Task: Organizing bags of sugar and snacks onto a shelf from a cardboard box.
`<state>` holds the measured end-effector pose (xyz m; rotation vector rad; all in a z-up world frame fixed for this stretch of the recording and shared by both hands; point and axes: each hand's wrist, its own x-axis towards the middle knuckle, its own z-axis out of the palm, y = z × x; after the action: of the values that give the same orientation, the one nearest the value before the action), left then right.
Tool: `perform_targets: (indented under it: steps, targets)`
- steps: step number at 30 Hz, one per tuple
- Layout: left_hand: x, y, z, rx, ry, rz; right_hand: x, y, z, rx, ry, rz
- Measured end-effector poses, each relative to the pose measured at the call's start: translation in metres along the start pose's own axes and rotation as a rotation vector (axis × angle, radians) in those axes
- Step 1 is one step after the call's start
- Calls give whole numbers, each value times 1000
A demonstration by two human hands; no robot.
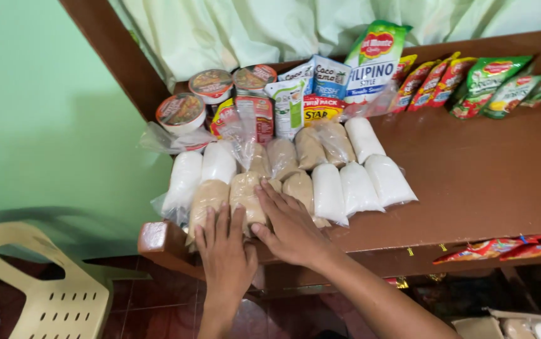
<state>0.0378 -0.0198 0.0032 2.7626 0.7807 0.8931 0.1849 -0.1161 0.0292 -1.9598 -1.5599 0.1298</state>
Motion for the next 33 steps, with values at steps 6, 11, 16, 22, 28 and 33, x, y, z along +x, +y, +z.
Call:
perform_targets:
  steps: [6,11,16,22,28,33]
  targets:
    - [1,27,14,-399,284,-58,-29,6,-11,303,149,90]
    - [14,76,20,-732,272,-100,-61,24,-32,405,297,219]
    - [16,142,35,-976,131,-83,-116,53,-69,575,401,447]
    - [-1,236,84,-983,-37,79,-210,97,-112,520,590,554]
    - [-41,354,136,-1034,-248,160,-333,142,-154,406,757,667]
    - [-83,452,161,-1031,-372,261,-439,172,-176,364,892,861]
